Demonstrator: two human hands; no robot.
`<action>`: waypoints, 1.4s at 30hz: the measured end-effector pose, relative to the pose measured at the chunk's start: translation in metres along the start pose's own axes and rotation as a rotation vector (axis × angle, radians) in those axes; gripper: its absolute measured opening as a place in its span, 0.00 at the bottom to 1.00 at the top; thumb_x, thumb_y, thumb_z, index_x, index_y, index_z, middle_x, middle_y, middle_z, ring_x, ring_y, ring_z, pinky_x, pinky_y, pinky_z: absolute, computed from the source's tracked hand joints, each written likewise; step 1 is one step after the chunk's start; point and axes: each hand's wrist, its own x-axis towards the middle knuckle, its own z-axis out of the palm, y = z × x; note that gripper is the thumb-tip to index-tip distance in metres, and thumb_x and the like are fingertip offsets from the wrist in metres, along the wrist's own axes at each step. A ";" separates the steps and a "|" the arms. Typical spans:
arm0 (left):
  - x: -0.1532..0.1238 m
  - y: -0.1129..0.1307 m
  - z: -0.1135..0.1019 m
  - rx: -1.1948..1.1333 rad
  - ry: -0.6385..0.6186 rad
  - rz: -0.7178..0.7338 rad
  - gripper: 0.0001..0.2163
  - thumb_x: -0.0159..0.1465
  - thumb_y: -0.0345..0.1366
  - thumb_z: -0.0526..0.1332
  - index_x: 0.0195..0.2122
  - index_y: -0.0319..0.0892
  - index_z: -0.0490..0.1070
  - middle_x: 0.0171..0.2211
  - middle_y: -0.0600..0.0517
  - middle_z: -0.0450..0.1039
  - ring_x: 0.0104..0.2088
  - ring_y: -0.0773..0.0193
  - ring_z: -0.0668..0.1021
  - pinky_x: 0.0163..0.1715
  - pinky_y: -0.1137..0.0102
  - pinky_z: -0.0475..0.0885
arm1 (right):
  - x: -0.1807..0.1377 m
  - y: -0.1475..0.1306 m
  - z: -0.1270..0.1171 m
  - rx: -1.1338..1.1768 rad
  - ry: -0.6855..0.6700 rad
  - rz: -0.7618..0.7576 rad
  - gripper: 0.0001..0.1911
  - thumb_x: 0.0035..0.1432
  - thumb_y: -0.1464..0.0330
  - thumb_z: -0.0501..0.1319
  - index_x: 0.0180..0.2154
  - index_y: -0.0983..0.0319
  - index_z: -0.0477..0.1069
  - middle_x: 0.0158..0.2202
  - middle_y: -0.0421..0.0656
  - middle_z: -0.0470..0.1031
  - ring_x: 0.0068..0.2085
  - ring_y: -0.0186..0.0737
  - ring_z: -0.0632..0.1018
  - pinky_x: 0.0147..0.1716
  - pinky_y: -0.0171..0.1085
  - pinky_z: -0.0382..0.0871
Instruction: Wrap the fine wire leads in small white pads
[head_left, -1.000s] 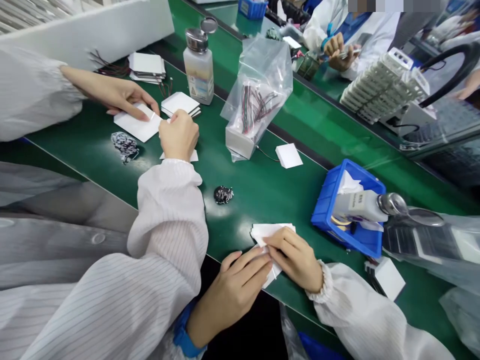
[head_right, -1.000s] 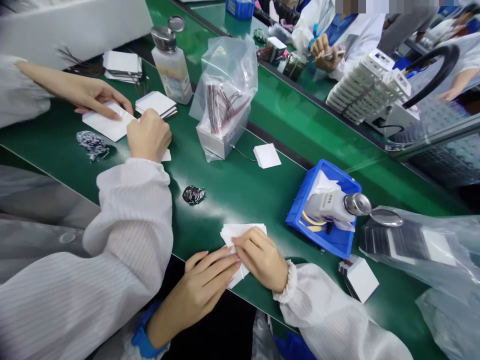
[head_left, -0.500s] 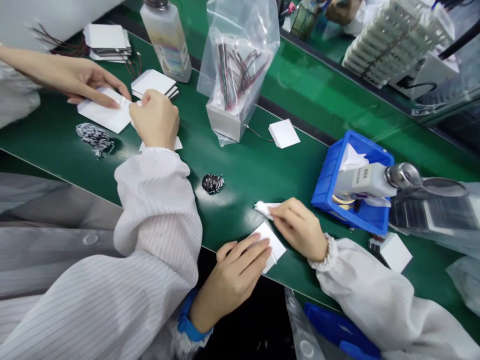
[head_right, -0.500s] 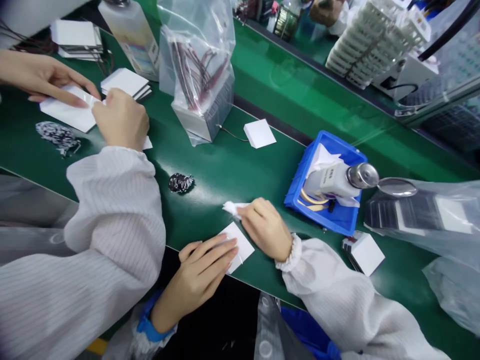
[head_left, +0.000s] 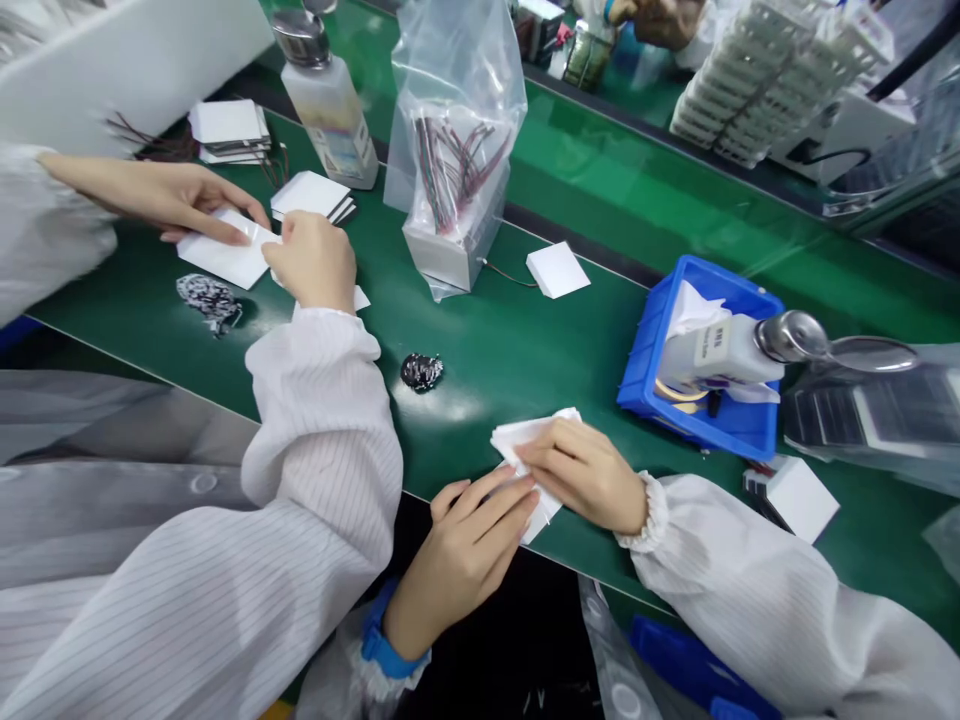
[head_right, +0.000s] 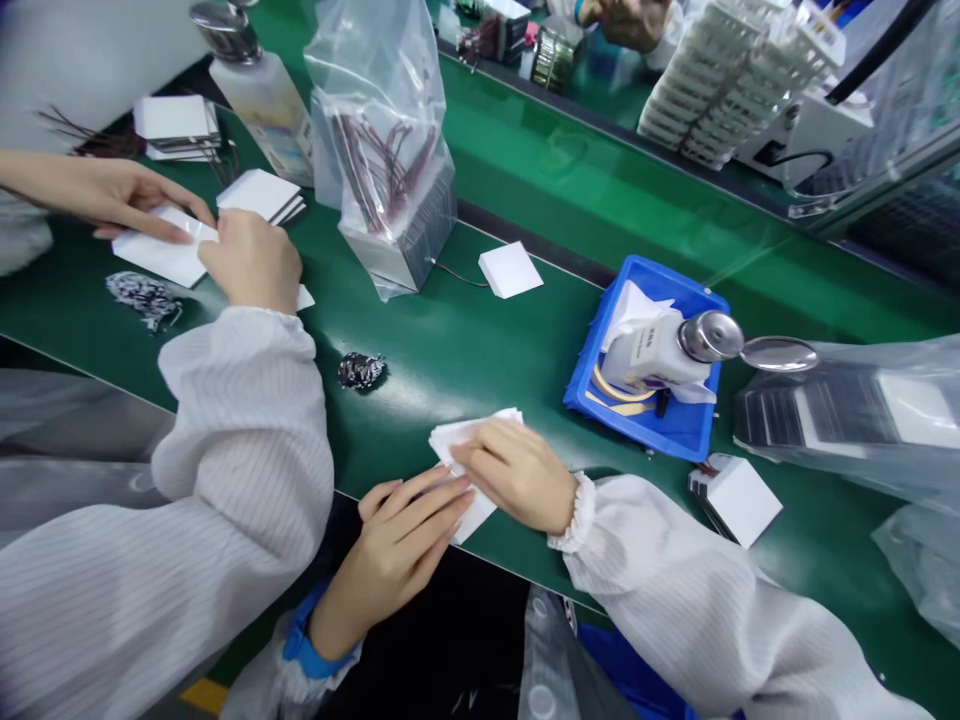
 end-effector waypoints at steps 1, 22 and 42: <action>0.000 0.000 0.000 0.001 0.001 0.001 0.15 0.69 0.27 0.56 0.54 0.44 0.72 0.52 0.51 0.78 0.56 0.59 0.75 0.51 0.63 0.59 | -0.001 0.000 0.000 -0.029 -0.002 0.000 0.07 0.65 0.74 0.57 0.42 0.62 0.73 0.30 0.44 0.75 0.32 0.38 0.74 0.31 0.38 0.69; 0.003 0.004 -0.001 0.032 0.020 -0.022 0.13 0.69 0.26 0.56 0.49 0.45 0.75 0.49 0.52 0.79 0.54 0.58 0.77 0.48 0.62 0.60 | -0.048 -0.004 -0.035 0.040 -0.160 -0.128 0.08 0.65 0.75 0.56 0.44 0.66 0.72 0.31 0.46 0.76 0.33 0.39 0.75 0.30 0.37 0.69; 0.003 0.006 0.002 0.070 0.010 -0.044 0.13 0.68 0.26 0.56 0.48 0.46 0.75 0.48 0.51 0.80 0.52 0.56 0.78 0.48 0.61 0.60 | -0.040 0.000 -0.037 0.261 -0.253 -0.059 0.08 0.63 0.77 0.56 0.41 0.63 0.72 0.37 0.46 0.78 0.39 0.40 0.76 0.38 0.41 0.70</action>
